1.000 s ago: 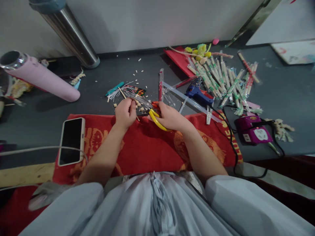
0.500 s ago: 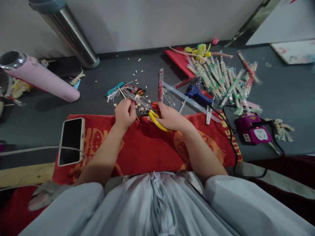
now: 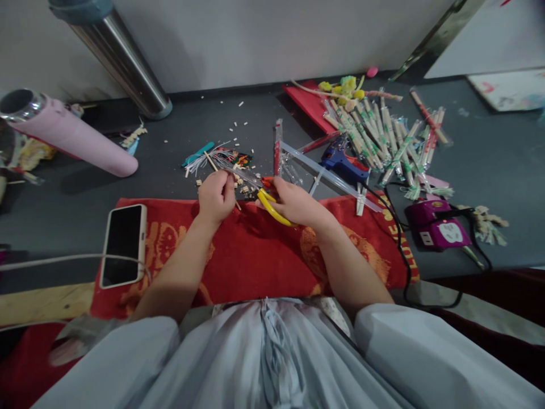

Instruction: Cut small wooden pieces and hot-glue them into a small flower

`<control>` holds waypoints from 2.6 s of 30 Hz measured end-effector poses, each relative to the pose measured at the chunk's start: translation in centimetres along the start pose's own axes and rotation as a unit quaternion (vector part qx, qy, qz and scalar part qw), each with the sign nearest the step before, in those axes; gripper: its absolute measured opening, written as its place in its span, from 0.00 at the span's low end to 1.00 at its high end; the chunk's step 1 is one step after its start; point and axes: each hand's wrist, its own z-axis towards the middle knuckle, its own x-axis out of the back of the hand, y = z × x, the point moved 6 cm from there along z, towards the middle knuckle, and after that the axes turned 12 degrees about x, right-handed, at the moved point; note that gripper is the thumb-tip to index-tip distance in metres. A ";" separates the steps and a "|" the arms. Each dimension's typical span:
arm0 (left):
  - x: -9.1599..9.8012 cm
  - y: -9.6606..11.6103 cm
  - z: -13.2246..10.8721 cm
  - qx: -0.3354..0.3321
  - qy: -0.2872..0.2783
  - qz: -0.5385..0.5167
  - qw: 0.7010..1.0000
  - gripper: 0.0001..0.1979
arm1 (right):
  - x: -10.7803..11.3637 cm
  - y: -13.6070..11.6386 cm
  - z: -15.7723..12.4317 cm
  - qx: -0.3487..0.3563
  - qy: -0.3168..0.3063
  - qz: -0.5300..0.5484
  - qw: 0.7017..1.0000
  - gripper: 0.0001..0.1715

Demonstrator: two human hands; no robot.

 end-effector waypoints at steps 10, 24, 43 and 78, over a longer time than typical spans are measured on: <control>-0.2 -0.6 0.0 0.036 -0.008 -0.012 0.999 0.20 | 0.4 -0.9 0.0 -0.008 -0.012 -0.063 0.998 0.31; -0.4 0.7 0.2 0.072 -0.080 -0.084 0.991 0.27 | 0.5 -1.7 -0.1 -0.042 0.015 -0.058 0.997 0.36; -2.3 2.9 -0.7 0.052 -0.258 -0.179 0.948 0.35 | 0.2 -2.0 -0.1 -0.121 0.004 -0.130 0.984 0.28; -3.5 3.7 -1.8 0.158 -0.359 -0.381 0.837 0.32 | -0.2 -2.4 1.0 -0.119 -0.033 -0.132 0.984 0.26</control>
